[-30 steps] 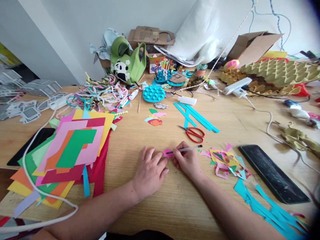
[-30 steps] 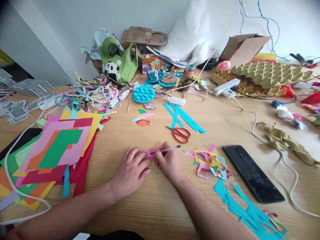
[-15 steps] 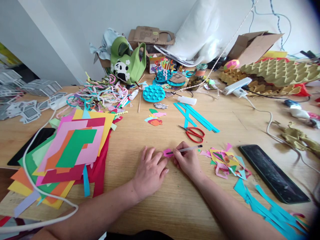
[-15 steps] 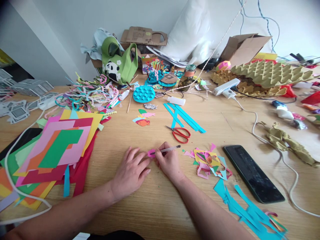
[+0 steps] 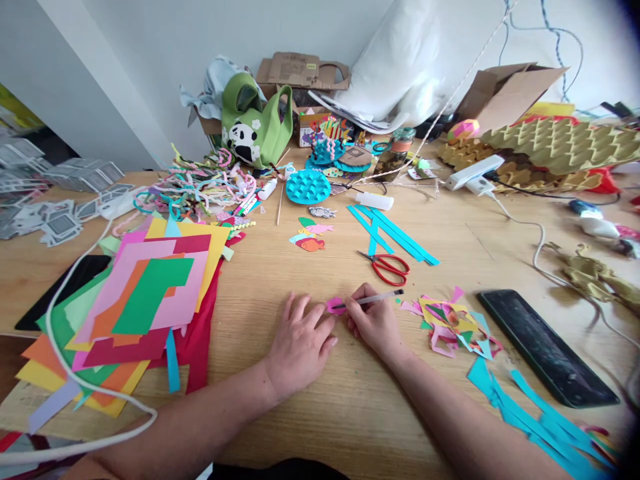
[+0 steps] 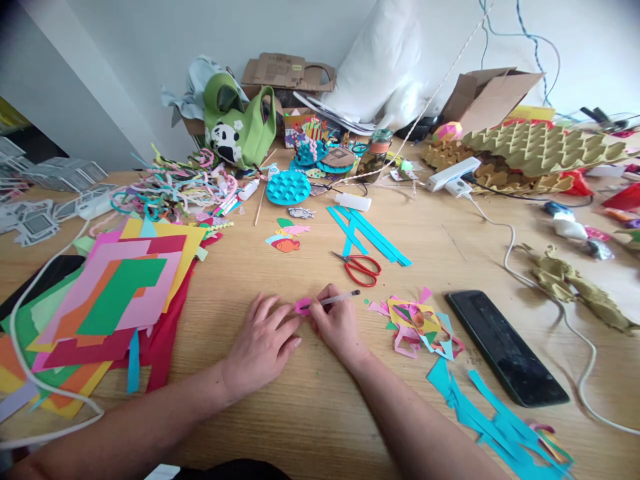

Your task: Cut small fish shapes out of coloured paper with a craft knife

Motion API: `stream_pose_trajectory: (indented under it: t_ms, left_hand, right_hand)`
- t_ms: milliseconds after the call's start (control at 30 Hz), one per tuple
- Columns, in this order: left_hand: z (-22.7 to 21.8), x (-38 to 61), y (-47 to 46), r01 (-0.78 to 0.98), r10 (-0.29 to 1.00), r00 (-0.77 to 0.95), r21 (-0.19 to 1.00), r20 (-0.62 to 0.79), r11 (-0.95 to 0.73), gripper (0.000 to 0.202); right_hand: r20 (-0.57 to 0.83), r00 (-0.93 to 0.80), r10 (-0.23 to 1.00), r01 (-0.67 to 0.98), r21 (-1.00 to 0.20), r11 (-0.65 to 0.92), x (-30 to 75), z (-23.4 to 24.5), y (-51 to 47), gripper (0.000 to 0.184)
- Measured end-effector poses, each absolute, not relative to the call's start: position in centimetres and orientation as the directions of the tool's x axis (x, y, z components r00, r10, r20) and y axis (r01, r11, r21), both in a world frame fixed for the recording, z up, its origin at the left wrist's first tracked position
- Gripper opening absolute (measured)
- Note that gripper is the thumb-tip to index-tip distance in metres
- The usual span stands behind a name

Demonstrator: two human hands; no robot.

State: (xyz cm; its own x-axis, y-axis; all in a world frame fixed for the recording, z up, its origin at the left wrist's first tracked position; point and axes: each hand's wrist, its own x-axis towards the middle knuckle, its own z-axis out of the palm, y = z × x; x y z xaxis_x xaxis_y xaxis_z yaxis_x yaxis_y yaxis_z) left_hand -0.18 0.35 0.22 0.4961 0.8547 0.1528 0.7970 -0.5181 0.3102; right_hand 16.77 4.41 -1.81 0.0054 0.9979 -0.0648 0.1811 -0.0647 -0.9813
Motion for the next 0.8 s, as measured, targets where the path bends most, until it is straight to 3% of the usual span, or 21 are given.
stream_pose_trajectory:
  t_ms: [800]
  left_hand:
    - [0.20, -0.21, 0.32, 0.794, 0.852, 0.500, 0.312, 0.155, -0.522, 0.033]
  right_hand:
    - [-0.045, -0.008, 0.999, 0.225, -0.973, -0.042, 16.81, -1.77, 4.33, 0.023]
